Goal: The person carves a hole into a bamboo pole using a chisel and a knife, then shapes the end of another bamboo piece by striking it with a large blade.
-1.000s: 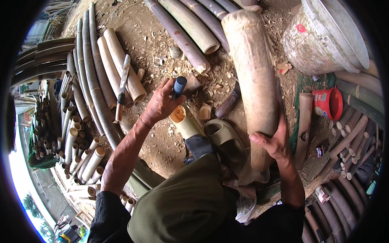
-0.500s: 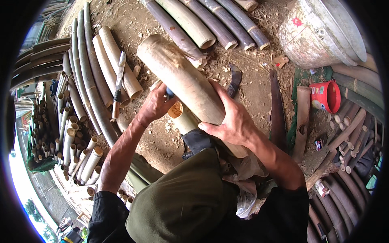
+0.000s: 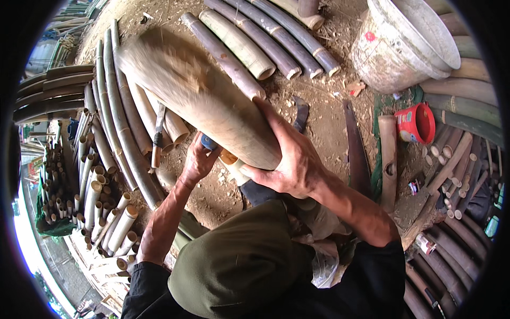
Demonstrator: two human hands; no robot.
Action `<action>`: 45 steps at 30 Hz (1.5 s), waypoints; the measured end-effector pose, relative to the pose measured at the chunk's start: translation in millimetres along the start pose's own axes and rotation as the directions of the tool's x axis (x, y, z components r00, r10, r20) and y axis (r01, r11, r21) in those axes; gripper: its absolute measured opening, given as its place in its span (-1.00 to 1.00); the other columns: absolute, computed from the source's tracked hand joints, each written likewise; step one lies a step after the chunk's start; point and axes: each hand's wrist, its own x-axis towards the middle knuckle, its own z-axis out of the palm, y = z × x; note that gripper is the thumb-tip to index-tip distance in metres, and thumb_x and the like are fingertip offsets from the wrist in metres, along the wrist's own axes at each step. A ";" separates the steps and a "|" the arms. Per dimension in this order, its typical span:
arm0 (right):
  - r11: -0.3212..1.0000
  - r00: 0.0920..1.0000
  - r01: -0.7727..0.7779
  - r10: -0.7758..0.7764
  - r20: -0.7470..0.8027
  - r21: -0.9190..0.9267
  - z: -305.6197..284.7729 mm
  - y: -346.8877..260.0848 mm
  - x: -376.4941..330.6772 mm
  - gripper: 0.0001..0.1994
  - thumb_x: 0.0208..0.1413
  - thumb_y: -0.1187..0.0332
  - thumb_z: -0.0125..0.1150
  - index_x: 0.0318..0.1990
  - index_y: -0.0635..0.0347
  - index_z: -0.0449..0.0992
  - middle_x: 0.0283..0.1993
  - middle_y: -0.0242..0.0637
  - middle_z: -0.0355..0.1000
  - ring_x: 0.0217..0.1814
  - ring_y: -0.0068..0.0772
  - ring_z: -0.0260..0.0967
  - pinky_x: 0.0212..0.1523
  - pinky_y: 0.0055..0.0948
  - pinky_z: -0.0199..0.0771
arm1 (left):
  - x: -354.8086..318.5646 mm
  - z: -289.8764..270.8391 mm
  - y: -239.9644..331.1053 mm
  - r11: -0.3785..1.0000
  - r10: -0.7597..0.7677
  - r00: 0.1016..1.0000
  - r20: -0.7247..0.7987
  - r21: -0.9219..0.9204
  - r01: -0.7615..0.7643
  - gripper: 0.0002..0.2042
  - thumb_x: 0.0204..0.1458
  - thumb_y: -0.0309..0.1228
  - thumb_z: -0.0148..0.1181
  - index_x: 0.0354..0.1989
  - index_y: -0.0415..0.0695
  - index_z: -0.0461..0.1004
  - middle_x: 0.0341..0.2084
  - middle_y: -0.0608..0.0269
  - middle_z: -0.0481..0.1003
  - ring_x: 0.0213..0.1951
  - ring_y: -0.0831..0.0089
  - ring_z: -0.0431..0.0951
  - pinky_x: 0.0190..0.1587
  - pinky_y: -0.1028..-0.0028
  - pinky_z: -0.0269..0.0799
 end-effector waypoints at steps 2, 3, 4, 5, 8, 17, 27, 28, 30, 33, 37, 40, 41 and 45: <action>0.990 0.990 0.099 -0.088 0.106 -0.100 6.3 15.1 -7.6 -0.01 -0.14 0.19 0.45 0.45 0.02 -0.04 0.10 0.08 0.37 0.00 0.01 0.48 0.00 -0.17 0.58 | -4.7 4.5 0.1 0.996 0.091 0.996 -0.015 0.004 -0.091 -0.73 0.00 -0.54 0.27 -0.11 -0.22 0.43 -0.24 -0.01 0.43 -0.21 0.04 0.54 -0.22 0.23 0.49; 0.976 0.975 0.180 -0.160 0.154 -0.125 10.6 23.2 -4.1 -0.01 -0.14 0.18 0.45 0.46 -0.03 -0.04 0.06 0.06 0.37 -0.04 -0.02 0.50 -0.07 -0.18 0.62 | -13.7 -0.6 -8.3 0.981 0.170 0.985 -0.032 0.102 -0.166 -0.75 -0.01 -0.52 0.28 -0.12 -0.20 0.48 -0.23 -0.06 0.50 -0.18 0.03 0.55 -0.13 0.19 0.47; 0.936 0.864 -0.054 0.218 0.455 -0.347 11.1 20.6 -2.5 -0.02 -0.16 0.17 0.46 0.46 -0.19 -0.01 -0.03 -0.01 0.38 -0.18 -0.11 0.51 -0.23 -0.23 0.66 | -18.7 2.2 -16.2 0.997 0.068 0.997 -0.038 0.048 -0.066 -0.74 0.00 -0.51 0.29 -0.11 -0.20 0.50 -0.21 -0.08 0.52 -0.14 0.05 0.55 -0.08 0.19 0.45; 0.939 0.904 0.006 0.142 0.403 -0.344 7.8 18.0 3.4 0.04 -0.26 0.25 0.51 0.45 -0.22 0.02 -0.12 -0.09 0.41 -0.26 -0.08 0.51 -0.20 -0.22 0.64 | -23.4 6.5 -23.8 0.999 -0.033 0.999 -0.037 -0.007 0.033 -0.73 0.00 -0.49 0.29 -0.09 -0.20 0.51 -0.18 -0.09 0.55 -0.10 0.07 0.55 -0.02 0.18 0.44; 0.957 0.957 0.153 -0.080 0.280 -0.248 -1.9 4.1 11.0 0.07 -0.30 0.24 0.54 0.45 -0.10 0.03 -0.07 -0.10 0.40 -0.20 -0.10 0.51 -0.15 -0.24 0.64 | -36.4 18.0 -44.3 0.995 -0.063 0.992 -0.105 -0.088 0.054 -0.58 0.07 -0.40 0.25 0.12 -0.23 0.41 0.02 -0.07 0.49 0.12 0.05 0.45 0.21 0.17 0.29; 0.884 0.818 0.079 0.207 0.537 -0.460 15.0 -4.8 40.6 -0.01 -0.17 0.18 0.51 0.44 -0.23 0.02 -0.01 -0.05 0.36 -0.24 -0.11 0.52 -0.27 -0.22 0.66 | -45.5 20.6 -51.5 0.917 -0.176 0.973 -0.149 -0.383 0.107 -0.64 0.08 -0.50 0.23 0.07 -0.27 0.42 -0.07 -0.04 0.51 0.01 0.15 0.49 0.11 0.17 0.36; 0.999 1.000 -0.003 0.003 -0.010 0.036 3.2 26.0 7.7 0.02 -0.22 0.26 0.53 0.40 0.24 -0.01 0.26 0.19 0.26 0.24 0.08 0.35 0.28 -0.09 0.38 | -3.8 -4.7 41.0 0.986 -0.118 0.988 0.098 -0.108 0.129 -0.69 0.11 -0.52 0.17 0.03 -0.15 0.34 -0.25 -0.01 0.54 -0.18 0.13 0.62 -0.18 0.23 0.64; 0.990 0.998 -0.058 0.059 -0.001 0.126 0.4 24.9 3.1 0.02 -0.19 0.24 0.52 0.41 0.26 -0.03 0.29 0.19 0.23 0.31 0.06 0.27 0.34 -0.13 0.27 | 6.0 -7.1 38.8 0.981 -0.115 0.993 0.037 -0.151 0.120 -0.62 0.05 -0.49 0.30 0.05 -0.14 0.36 -0.29 0.15 0.56 -0.26 0.40 0.62 -0.23 0.37 0.67; 0.987 0.994 -0.108 0.110 -0.011 0.122 -8.3 29.0 -3.3 0.02 -0.15 0.22 0.50 0.41 0.34 -0.04 0.33 0.18 0.19 0.33 0.00 0.26 0.32 -0.16 0.28 | 19.6 -8.9 32.5 0.987 -0.144 0.988 0.063 -0.061 0.148 -0.61 0.04 -0.49 0.31 0.05 -0.16 0.36 -0.34 0.18 0.56 -0.28 0.39 0.60 -0.22 0.37 0.61; 0.980 0.984 -0.173 0.176 -0.026 0.099 -18.4 33.1 -13.3 0.01 -0.11 0.20 0.50 0.40 0.39 -0.05 0.34 0.16 0.17 0.37 -0.05 0.20 0.35 -0.20 0.21 | 19.1 -4.2 25.7 0.995 -0.100 0.991 0.090 0.001 0.100 -0.61 0.03 -0.48 0.32 0.03 -0.17 0.36 -0.35 0.17 0.55 -0.28 0.35 0.59 -0.20 0.35 0.54; 0.967 0.973 -0.222 0.227 -0.031 0.123 -23.8 39.3 -23.3 0.01 -0.10 0.19 0.49 0.41 0.39 -0.05 0.36 0.14 0.14 0.40 -0.06 0.15 0.37 -0.21 0.16 | 18.8 -0.2 27.5 0.991 -0.115 0.987 0.109 -0.062 0.122 -0.63 0.04 -0.46 0.33 0.00 -0.17 0.37 -0.35 0.15 0.54 -0.28 0.30 0.58 -0.17 0.32 0.49; 0.963 0.970 -0.241 0.244 -0.009 0.121 -25.0 32.6 -20.6 0.01 -0.09 0.17 0.48 0.41 0.39 -0.07 0.37 0.13 0.12 0.39 -0.06 0.16 0.36 -0.20 0.18 | 16.6 0.0 26.4 0.995 -0.086 0.992 0.092 -0.038 0.090 -0.64 0.03 -0.46 0.32 0.00 -0.17 0.37 -0.34 0.15 0.54 -0.29 0.31 0.57 -0.17 0.33 0.49; 0.963 0.970 -0.242 0.244 0.000 0.121 -23.4 30.2 -19.2 0.01 -0.09 0.16 0.48 0.41 0.39 -0.07 0.37 0.13 0.11 0.39 -0.05 0.16 0.36 -0.19 0.19 | 15.1 -0.7 24.2 0.995 -0.094 0.991 0.092 -0.028 0.097 -0.64 0.03 -0.46 0.32 -0.01 -0.17 0.38 -0.34 0.15 0.54 -0.29 0.30 0.57 -0.18 0.33 0.49; 0.993 0.996 -0.055 0.062 -0.066 0.107 -8.3 32.5 -22.1 -0.03 -0.09 0.16 0.46 0.40 0.33 -0.02 0.34 0.17 0.14 0.32 0.01 0.26 0.29 -0.13 0.33 | 16.8 4.0 23.6 0.993 -0.110 0.987 0.115 -0.033 0.115 -0.65 0.05 -0.43 0.29 0.01 -0.14 0.38 -0.36 0.03 0.58 -0.32 0.11 0.62 -0.25 0.23 0.53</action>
